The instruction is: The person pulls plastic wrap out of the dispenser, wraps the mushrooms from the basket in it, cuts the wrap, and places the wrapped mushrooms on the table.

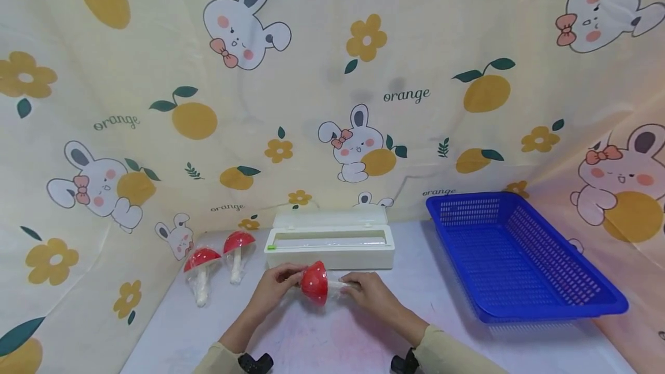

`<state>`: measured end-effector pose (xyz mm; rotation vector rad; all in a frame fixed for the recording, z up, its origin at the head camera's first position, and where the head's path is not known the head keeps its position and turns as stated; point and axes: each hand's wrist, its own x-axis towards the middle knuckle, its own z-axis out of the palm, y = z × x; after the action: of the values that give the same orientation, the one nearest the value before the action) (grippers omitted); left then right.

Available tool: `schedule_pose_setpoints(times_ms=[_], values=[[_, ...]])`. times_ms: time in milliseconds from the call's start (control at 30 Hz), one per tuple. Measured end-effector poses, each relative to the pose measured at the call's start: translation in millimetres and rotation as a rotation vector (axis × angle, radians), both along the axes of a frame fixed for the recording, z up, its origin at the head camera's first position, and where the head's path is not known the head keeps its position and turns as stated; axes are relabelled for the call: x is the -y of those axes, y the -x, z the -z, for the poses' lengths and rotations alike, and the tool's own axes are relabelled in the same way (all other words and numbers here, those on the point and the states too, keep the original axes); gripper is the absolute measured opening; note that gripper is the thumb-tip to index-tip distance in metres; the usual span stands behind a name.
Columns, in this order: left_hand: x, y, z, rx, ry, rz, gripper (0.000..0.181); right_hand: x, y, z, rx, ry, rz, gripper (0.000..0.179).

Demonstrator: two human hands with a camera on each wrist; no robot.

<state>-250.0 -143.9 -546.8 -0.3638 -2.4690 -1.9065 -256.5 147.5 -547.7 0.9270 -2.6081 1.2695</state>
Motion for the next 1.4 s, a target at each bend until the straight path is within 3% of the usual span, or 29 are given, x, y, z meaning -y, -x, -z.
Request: schedule_pose_setpoints(times_ms=[200, 400, 733, 933, 1133, 1233, 1400], values=[[-2.8, 2.3, 7.2, 0.045, -0.004, -0.04, 0.019, -0.9, -1.9, 0.7, 0.06, -0.002, -0.041, 0.02], [-2.6, 2.4, 6.8, 0.049, 0.033, -0.079, 0.018, 0.2, -2.4, 1.5, 0.051, -0.008, -0.045, 0.022], [-1.9, -0.3, 0.9, 0.079, 0.018, -0.146, 0.024, 3.7, -2.7, 3.8, 0.006, 0.003, -0.002, 0.048], [-1.1, -3.5, -0.5, 0.017, 0.017, -0.088, 0.03, 3.2, -2.6, 4.9, -0.073, 0.026, 0.021, 0.031], [0.8, -6.4, -1.6, -0.052, 0.017, 0.031, 0.035, 2.0, -3.8, -1.3, 0.051, 0.066, 0.051, 0.017], [0.3, -6.8, 0.2, -0.05, 0.015, 0.039, 0.034, 2.4, -3.6, -2.6, 0.117, 0.085, 0.039, 0.014], [-4.3, -6.3, 3.9, -0.045, 0.006, -0.008, 0.032, 3.5, -4.0, -1.8, 0.164, 0.096, 0.026, 0.01]])
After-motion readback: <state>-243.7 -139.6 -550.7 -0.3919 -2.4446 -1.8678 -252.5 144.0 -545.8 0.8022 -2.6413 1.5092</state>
